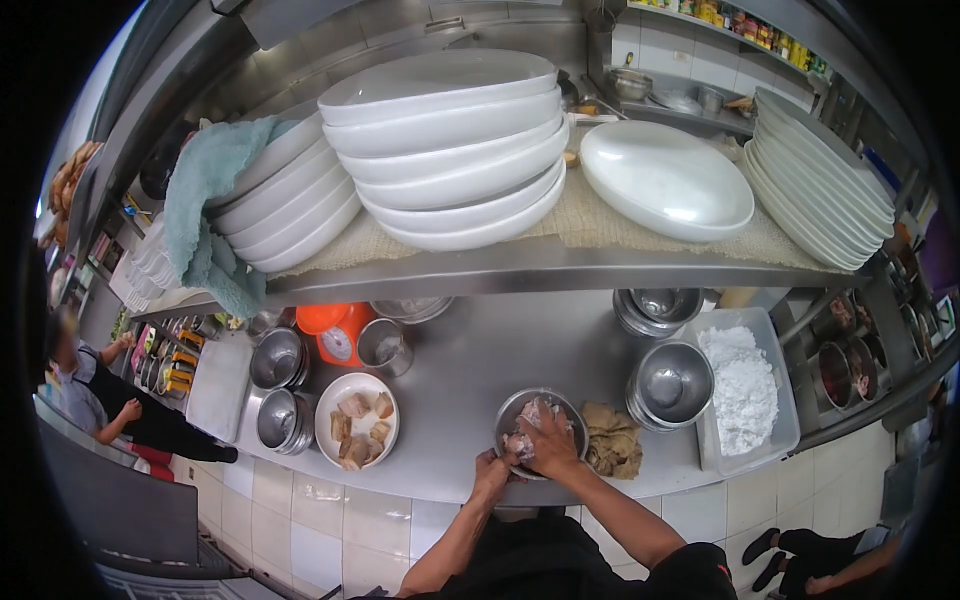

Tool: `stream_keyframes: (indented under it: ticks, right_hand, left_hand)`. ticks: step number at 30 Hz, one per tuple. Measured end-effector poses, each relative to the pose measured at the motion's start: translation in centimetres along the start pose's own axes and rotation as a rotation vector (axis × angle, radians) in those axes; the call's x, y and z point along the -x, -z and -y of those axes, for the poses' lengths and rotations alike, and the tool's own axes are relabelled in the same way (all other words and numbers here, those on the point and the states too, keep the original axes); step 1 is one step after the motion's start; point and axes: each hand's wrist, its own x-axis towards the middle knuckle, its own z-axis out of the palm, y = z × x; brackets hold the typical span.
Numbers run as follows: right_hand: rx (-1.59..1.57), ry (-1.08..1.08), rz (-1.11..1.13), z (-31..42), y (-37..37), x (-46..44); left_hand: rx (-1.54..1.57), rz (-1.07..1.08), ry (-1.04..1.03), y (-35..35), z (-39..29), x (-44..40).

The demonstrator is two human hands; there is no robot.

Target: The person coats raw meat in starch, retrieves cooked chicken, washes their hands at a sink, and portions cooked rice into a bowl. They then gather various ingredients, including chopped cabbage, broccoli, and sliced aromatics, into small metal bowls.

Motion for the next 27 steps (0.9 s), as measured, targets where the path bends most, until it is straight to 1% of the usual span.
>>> stream_keyframes:
  ticks: [2,5,8,11,14,17,20,23,26,27]
  right_hand:
    - [-0.003,-0.03,0.03,-0.5,-0.5,-0.6]
    - [-0.115,-0.078,0.148,-2.8,-2.7,-2.2]
    - [-0.13,-0.146,0.263,-3.1,-1.6,-3.2]
    - [-0.067,-0.131,0.306,-3.1,0.2,-3.1]
    - [0.052,-0.109,0.232,-0.5,2.9,-1.2]
    - [0.075,-0.039,0.359,-1.9,1.6,-1.4]
    - [0.041,-0.082,0.402,-2.7,1.3,-2.5]
    - [0.032,-0.152,0.266,-1.5,3.6,-2.2]
    - [0.201,-0.014,-0.006,0.2,4.3,0.1]
    - [0.145,-0.03,0.047,0.1,4.1,0.3]
  left_hand:
    - [0.018,0.01,-0.02,0.1,0.4,-0.2]
    - [0.019,0.007,-0.021,0.1,0.5,-0.2]
    - [0.043,0.017,-0.004,0.0,-0.4,0.3]
    - [0.042,0.043,0.014,0.2,0.0,0.0]
    - [0.024,0.046,0.017,0.0,0.0,0.1]
    - [0.027,0.053,0.013,-0.4,-0.2,0.6]
    - [0.02,0.048,0.016,-0.5,-0.1,0.7]
    - [-0.001,0.03,0.03,-0.5,-0.1,0.8]
    - [0.026,0.048,0.061,-0.7,-0.7,1.1]
    - [0.041,0.061,0.073,-0.7,-0.9,1.2]
